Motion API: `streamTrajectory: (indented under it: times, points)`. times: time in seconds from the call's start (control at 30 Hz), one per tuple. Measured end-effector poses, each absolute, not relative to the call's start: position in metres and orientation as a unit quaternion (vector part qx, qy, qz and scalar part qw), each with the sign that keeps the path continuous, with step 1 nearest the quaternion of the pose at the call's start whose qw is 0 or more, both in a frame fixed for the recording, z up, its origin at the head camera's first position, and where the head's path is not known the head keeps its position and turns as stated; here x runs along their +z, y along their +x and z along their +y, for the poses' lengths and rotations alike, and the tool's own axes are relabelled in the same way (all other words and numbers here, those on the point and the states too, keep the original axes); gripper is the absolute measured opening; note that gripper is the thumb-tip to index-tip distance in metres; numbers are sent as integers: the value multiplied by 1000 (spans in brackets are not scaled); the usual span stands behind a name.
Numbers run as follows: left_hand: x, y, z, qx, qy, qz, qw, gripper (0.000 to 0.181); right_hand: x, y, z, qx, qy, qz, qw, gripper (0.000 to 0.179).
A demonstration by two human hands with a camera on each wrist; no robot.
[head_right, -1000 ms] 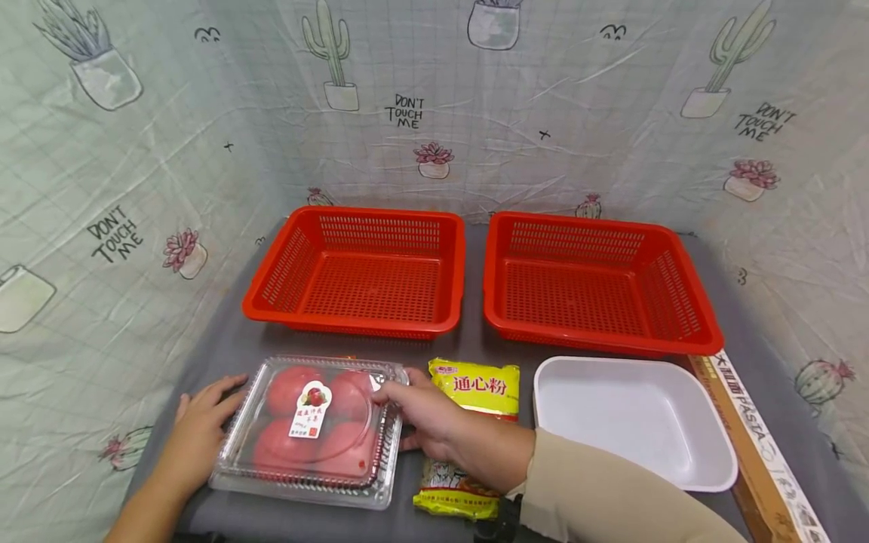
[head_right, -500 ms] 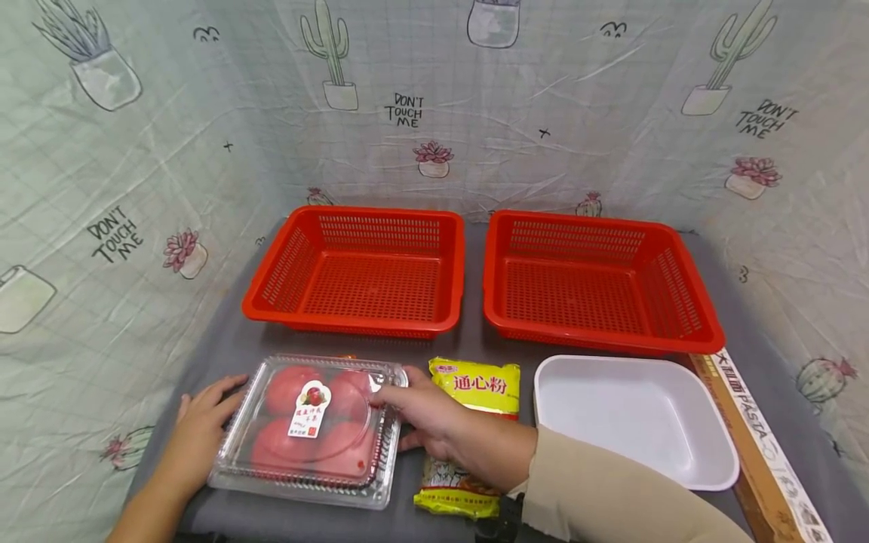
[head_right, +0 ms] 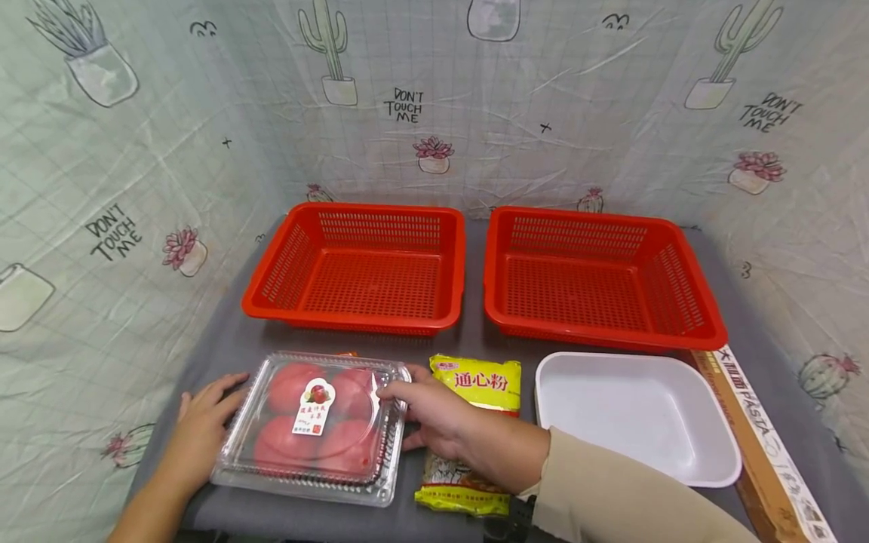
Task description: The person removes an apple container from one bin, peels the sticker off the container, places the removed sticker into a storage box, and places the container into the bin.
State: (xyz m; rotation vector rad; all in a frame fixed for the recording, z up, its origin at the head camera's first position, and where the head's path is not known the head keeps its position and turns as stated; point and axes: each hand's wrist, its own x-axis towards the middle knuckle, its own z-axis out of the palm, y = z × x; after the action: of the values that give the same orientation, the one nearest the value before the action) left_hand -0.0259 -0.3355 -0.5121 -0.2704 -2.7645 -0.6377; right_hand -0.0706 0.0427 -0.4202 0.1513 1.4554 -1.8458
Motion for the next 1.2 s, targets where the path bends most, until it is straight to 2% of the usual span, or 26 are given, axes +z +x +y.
streamTrajectory:
  times: [0.43, 0.67, 0.83, 0.97, 1.2]
  points:
    - [-513, -25, -334, -220, -94, -960, 144, 58, -404, -69, 53, -737, 76, 566, 362, 84]
    - [-513, -25, -336, -255, -108, -943, 185, 35, -400, -73, 65, -742, 64, 567, 352, 80]
    - [-508, -23, -334, -348, -123, -906, 206, 43, -397, -77, 73, -724, 63, 593, 347, 73]
    - [-503, -21, -332, -426, -158, -871, 188, 52, -394, -77, 79, -708, 39, 619, 339, 71]
    - [-501, -21, -330, -497, -207, -825, 171, 56, -396, -80, 84, -687, -29, 655, 313, 68]
